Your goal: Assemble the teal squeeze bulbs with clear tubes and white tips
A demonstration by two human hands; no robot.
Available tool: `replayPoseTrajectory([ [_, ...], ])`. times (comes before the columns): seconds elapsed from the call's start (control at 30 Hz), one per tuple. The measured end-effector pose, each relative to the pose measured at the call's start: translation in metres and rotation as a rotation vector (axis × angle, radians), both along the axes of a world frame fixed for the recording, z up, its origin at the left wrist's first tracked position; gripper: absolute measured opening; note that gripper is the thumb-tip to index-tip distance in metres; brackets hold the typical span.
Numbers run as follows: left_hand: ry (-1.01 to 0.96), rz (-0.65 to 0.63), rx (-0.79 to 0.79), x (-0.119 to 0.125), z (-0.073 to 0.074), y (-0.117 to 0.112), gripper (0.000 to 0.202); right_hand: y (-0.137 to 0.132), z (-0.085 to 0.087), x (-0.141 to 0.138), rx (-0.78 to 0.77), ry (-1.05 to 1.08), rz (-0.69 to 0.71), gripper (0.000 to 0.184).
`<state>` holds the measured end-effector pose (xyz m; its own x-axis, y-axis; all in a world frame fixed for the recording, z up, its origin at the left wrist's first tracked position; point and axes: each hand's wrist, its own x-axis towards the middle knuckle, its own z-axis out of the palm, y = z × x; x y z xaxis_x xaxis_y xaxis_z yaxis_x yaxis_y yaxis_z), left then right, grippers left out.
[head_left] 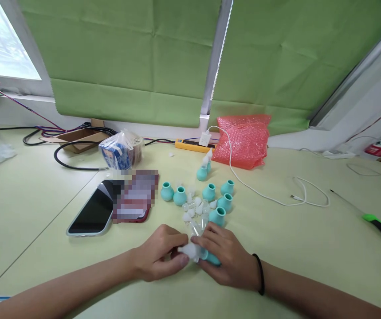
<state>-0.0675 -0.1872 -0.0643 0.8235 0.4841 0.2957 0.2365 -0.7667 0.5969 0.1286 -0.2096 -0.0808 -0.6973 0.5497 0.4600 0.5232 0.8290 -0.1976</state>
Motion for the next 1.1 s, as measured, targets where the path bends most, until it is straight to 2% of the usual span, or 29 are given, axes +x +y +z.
replayPoseTrajectory([
  [0.1, 0.065, 0.069, -0.101, 0.003, 0.002, -0.002, 0.037, 0.001, -0.002, -0.001, -0.031, -0.056, 0.046, 0.024],
  [0.23, 0.033, 0.139, -0.437, 0.005, 0.0, 0.005, 0.047, 0.002, -0.004, 0.0, -0.069, 0.008, 0.018, 0.019],
  [0.37, -0.013, 0.123, -0.709, 0.005, -0.004, 0.013, 0.055, 0.001, -0.002, 0.0, -0.147, 0.022, 0.008, 0.018],
  [0.5, -0.053, 0.105, -0.889, 0.005, -0.005, 0.019, 0.056, 0.0, -0.001, -0.001, -0.17, 0.05, 0.018, 0.02],
  [0.6, -0.153, 0.148, -0.98, 0.006, -0.006, 0.022, 0.058, 0.0, -0.002, 0.0, -0.153, 0.051, 0.047, 0.023],
  [0.73, -0.308, 0.296, -0.958, 0.008, -0.011, 0.023, 0.044, 0.0, -0.002, 0.001, -0.121, 0.045, 0.035, 0.023],
  [0.83, -0.35, 0.369, -0.805, 0.01, -0.016, 0.021, 0.026, 0.0, -0.001, 0.001, -0.117, 0.038, 0.069, 0.021],
  [0.93, -0.398, 0.47, -0.612, 0.011, -0.017, 0.019, 0.021, 0.0, 0.0, 0.0, -0.135, 0.015, 0.112, 0.021],
  [1.0, -0.398, 0.472, -0.533, 0.01, -0.015, 0.016, 0.025, 0.0, 0.001, 0.0, -0.144, 0.005, 0.135, 0.02],
  [1.1, -0.339, 0.379, -0.435, 0.01, -0.011, 0.013, 0.037, 0.0, 0.001, 0.0, -0.146, -0.003, 0.153, 0.019],
])
